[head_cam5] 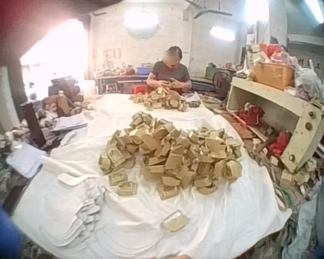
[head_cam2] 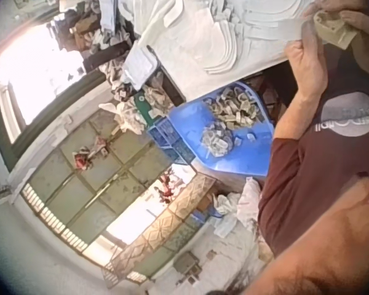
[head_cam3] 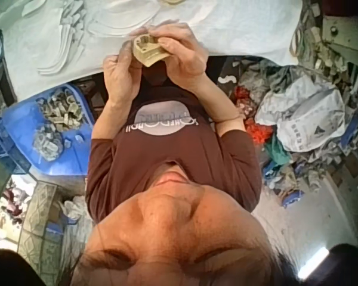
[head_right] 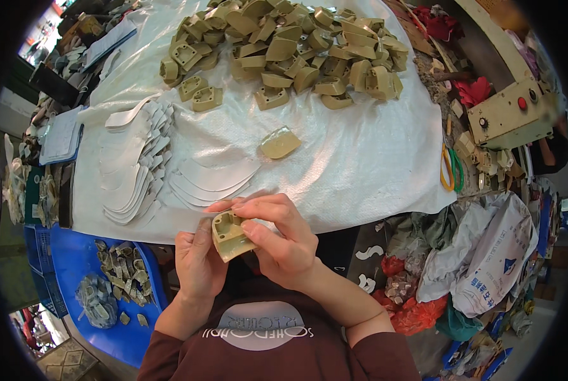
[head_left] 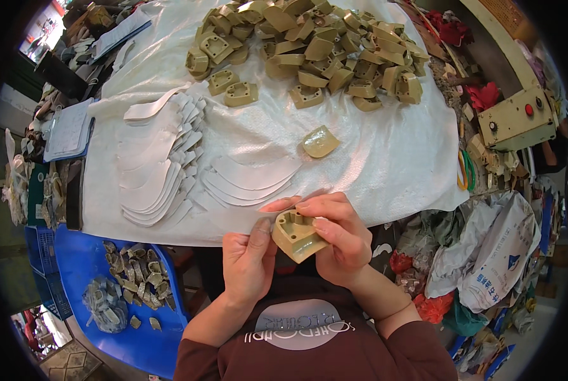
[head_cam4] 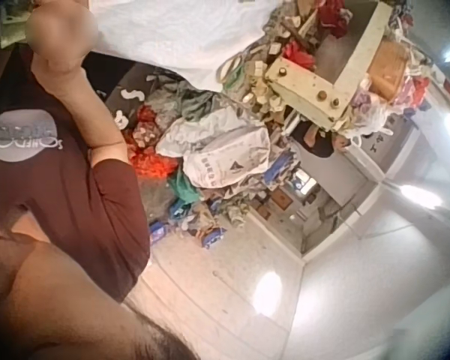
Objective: The person repeatedly picks up beige plastic shoe components and white insole inserts from a table. They insert the white insole into the plastic shell, press the edges to secure it, and place the assembled unit back on the table. The process is repeated continuously for multiple units.
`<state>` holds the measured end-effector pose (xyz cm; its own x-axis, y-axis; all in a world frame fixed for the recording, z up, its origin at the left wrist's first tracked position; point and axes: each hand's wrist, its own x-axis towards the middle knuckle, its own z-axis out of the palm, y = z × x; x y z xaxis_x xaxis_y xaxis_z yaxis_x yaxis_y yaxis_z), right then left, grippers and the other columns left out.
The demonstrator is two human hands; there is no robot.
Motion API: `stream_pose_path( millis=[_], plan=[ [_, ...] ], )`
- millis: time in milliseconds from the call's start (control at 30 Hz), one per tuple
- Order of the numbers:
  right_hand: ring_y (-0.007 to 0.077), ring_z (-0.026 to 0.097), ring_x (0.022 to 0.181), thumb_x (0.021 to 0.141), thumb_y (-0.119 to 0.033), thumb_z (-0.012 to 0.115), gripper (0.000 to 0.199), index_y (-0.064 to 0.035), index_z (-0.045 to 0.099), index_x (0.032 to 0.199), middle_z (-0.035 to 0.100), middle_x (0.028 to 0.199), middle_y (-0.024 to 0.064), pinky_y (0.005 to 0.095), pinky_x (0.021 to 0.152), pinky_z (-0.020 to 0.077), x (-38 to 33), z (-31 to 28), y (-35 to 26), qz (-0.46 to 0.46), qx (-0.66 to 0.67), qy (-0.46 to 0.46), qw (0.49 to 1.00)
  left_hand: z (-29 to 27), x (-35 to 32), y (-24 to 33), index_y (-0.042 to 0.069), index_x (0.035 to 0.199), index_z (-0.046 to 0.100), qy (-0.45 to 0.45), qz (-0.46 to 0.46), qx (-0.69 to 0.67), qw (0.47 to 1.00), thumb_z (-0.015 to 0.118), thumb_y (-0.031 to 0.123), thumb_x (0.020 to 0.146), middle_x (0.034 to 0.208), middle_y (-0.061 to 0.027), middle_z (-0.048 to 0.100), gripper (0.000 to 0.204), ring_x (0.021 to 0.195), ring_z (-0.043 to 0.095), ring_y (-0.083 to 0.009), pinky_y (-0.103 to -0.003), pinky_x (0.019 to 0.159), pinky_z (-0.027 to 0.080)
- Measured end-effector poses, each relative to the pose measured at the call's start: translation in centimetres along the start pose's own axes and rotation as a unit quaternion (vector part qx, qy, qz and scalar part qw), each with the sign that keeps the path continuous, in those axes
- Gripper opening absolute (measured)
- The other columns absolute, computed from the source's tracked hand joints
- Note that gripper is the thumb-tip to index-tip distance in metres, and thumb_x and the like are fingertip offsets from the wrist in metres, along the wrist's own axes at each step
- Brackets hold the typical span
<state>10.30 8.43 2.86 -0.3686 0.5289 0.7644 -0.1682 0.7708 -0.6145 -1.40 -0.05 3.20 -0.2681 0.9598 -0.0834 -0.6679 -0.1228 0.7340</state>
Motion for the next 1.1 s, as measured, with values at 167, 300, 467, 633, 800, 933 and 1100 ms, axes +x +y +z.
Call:
stream_pose_path(
  millis=[167,300,467,633,800,933,1100],
  plan=[
    [0.0311,0.059,0.087,0.073,0.015,0.06,0.041,-0.0049,0.051,0.107,0.06,0.101,0.0158,0.0373,0.069,0.0522,-0.4,0.4,0.2,-0.026,-0.021,-0.005,0.999,0.2,-0.5,0.5,-0.014,0.126,0.045,-0.004,-0.019,-0.01,1.0,0.037,0.017,0.1,0.133,-0.0213,0.047,0.041,0.116,0.053,-0.0224,-0.033,0.096,0.045],
    [0.0311,0.059,0.086,0.072,0.014,0.061,0.041,-0.0048,0.051,0.107,0.061,0.101,0.0154,0.0373,0.069,0.0519,-0.4,0.2,0.3,-0.029,-0.036,0.001,0.999,0.7,-0.7,0.4,-0.013,0.128,0.043,-0.006,0.001,0.031,0.999,0.035,0.019,0.101,0.133,-0.0215,0.047,0.043,0.115,0.053,-0.0212,-0.03,0.094,0.045],
    [0.029,0.056,0.081,0.067,0.012,0.064,0.045,-0.0062,0.051,0.106,0.061,0.1,0.0134,0.0376,0.066,0.0477,-0.3,0.6,0.4,-0.033,-0.068,0.015,0.997,1.0,-0.9,-0.1,-0.012,0.129,0.043,0.031,0.046,0.145,0.988,0.032,0.021,0.102,0.127,-0.0189,0.053,0.044,0.113,0.054,-0.0196,-0.03,0.094,0.043],
    [0.0244,0.05,0.079,0.064,0.003,0.068,0.044,-0.0107,0.054,0.104,0.063,0.098,0.0067,0.037,0.068,0.0375,-0.1,0.1,1.2,-0.051,-0.138,0.007,0.989,0.4,-0.2,-0.3,-0.011,0.123,0.049,0.045,0.146,0.243,0.958,0.035,0.019,0.101,0.115,-0.0172,0.061,0.04,0.104,0.058,-0.0189,-0.031,0.091,0.044],
    [0.022,0.049,0.081,0.06,-0.004,0.069,0.041,-0.0144,0.058,0.098,0.06,0.095,0.0016,0.0427,0.077,0.0295,0.6,-1.0,0.0,-0.036,-0.223,-0.063,0.972,-0.5,-0.5,2.0,-0.01,0.104,0.06,0.091,0.188,0.427,0.88,0.045,0.01,0.096,0.098,-0.0158,0.065,0.027,0.09,0.06,-0.0168,-0.027,0.083,0.046],
    [0.0208,0.048,0.085,0.056,-0.007,0.07,0.042,-0.0156,0.059,0.095,0.054,0.09,-0.0008,0.0463,0.079,0.0249,1.4,-1.5,-1.7,0.014,-0.286,-0.174,0.942,-0.3,-0.4,1.3,-0.009,0.097,0.063,0.087,0.209,0.474,0.851,0.048,0.004,0.093,0.084,-0.0115,0.064,0.02,0.076,0.056,-0.0127,-0.023,0.069,0.043],
    [0.0211,0.047,0.085,0.055,-0.005,0.069,0.042,-0.0154,0.058,0.095,0.05,0.085,-0.0009,0.0439,0.077,0.0242,1.2,-1.7,-1.5,0.043,-0.29,-0.216,0.931,-0.6,0.0,-0.3,-0.007,0.099,0.064,0.066,0.299,0.531,0.79,0.055,-0.003,0.086,0.086,-0.0148,0.064,0.016,0.075,0.059,-0.0188,-0.026,0.066,0.046]
  ],
)
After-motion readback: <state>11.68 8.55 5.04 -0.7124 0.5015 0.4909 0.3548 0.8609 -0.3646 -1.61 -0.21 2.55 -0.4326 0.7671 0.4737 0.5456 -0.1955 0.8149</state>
